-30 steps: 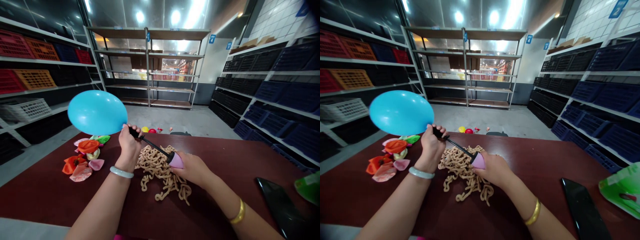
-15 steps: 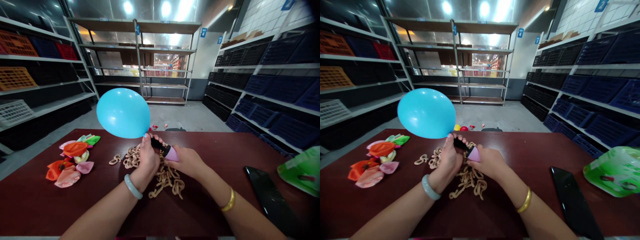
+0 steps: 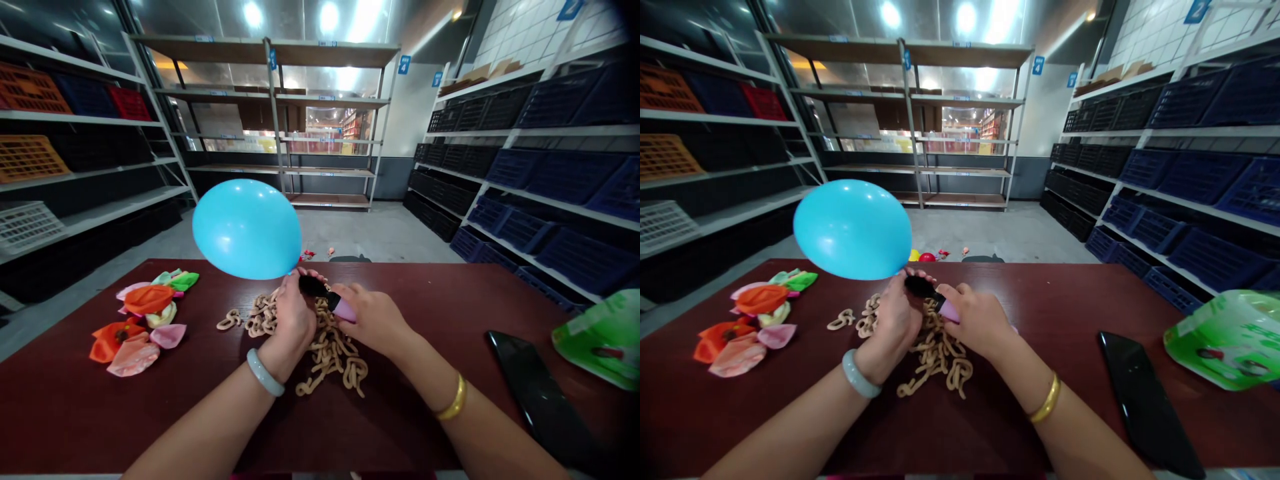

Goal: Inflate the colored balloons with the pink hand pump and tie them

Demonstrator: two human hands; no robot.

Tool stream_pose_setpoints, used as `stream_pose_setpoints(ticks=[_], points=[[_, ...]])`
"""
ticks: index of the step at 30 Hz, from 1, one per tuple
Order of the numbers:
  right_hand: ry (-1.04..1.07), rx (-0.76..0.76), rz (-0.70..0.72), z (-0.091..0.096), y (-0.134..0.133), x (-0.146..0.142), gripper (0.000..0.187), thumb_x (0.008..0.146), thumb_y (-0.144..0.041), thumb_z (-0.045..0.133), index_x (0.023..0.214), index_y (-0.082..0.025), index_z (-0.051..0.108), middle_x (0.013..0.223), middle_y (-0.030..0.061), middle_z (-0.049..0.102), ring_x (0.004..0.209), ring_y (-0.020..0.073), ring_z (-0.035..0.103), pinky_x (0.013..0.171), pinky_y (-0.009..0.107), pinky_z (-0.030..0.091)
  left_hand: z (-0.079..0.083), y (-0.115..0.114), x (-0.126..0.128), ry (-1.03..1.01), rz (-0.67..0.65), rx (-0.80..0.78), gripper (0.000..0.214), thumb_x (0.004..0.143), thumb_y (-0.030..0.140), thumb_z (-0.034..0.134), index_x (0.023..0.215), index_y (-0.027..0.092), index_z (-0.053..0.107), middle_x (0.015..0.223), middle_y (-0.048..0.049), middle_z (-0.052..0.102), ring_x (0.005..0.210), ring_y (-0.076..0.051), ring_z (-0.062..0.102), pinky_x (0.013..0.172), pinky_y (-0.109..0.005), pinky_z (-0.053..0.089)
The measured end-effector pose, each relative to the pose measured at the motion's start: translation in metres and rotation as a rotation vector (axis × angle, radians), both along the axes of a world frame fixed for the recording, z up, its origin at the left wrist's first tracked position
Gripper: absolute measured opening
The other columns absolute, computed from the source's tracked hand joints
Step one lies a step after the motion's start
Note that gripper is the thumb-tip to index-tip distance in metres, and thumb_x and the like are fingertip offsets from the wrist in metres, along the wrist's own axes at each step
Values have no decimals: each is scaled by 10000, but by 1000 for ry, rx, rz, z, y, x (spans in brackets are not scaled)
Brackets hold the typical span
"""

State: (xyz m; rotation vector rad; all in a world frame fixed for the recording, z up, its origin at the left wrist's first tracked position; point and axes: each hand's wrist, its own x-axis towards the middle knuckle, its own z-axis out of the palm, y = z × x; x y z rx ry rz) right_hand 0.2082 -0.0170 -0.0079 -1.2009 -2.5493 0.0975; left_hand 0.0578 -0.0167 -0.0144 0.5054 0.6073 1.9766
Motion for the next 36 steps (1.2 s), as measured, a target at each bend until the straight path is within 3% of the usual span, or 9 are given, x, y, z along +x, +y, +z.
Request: stream_pose_setpoints(ticks=[6,11,15,19,24,27,30,33,36], points=[[23,-7,19,-2,9,8,564,856,-411,555,1386,-275,419,1238,71,622,1000,249,638,837,352,460,11,17,-41,-81,131,-49,109,865,148,510,759,159,535,715,-43,632,689,-148,650,783,-317,528],[-10,-9,-185,-5,35,28,522,851,-388,537,1342,-236,448,1238,94,636,1041,272,632,805,341,446,12,25,-70,-113,92,-193,139,876,140,483,751,152,542,734,-77,674,700,-162,677,757,-317,544],[-171,-57,-374,-10,56,48,452,832,-394,534,1254,-236,503,1049,97,696,937,300,662,693,344,427,7,25,-72,-88,34,-218,199,867,204,492,671,172,494,649,-37,643,594,-137,636,641,-266,533],[-246,-84,-464,-20,69,64,428,805,-404,568,1185,-212,529,1012,126,691,941,312,655,703,361,425,6,23,-69,-76,-100,-203,213,846,197,503,635,172,486,631,-29,636,565,-131,621,614,-260,527],[-246,-116,-510,-27,76,74,479,744,-427,674,1142,-180,570,1082,148,657,1009,342,616,762,400,451,10,21,-63,-27,-249,-229,183,879,204,507,894,118,667,983,-124,726,804,-163,688,747,-283,544],[-79,15,-486,-21,72,67,487,774,-437,690,1178,-182,593,1162,162,622,1086,343,573,860,429,437,11,16,-53,10,-346,-167,215,868,222,573,1019,127,693,1194,-122,674,1048,-185,647,896,-295,504],[316,59,-273,-12,57,44,296,894,-422,561,1077,-208,653,1126,113,643,1086,275,568,923,396,424,8,7,-33,73,-391,-112,230,841,252,645,1042,161,705,1280,-103,631,1180,-216,575,973,-337,454],[745,-324,84,-11,34,14,344,926,-489,485,1020,-206,656,968,68,675,882,207,628,735,323,500,1,-7,-6,170,-436,-71,227,804,285,699,996,165,715,1197,-99,667,1120,-228,592,930,-345,458],[1055,-689,146,-17,15,-8,367,867,-540,571,976,-198,644,836,37,661,745,179,623,561,265,470,-7,-17,15,233,-493,-70,213,811,341,689,912,153,699,914,-78,699,865,-193,633,739,-299,478]])
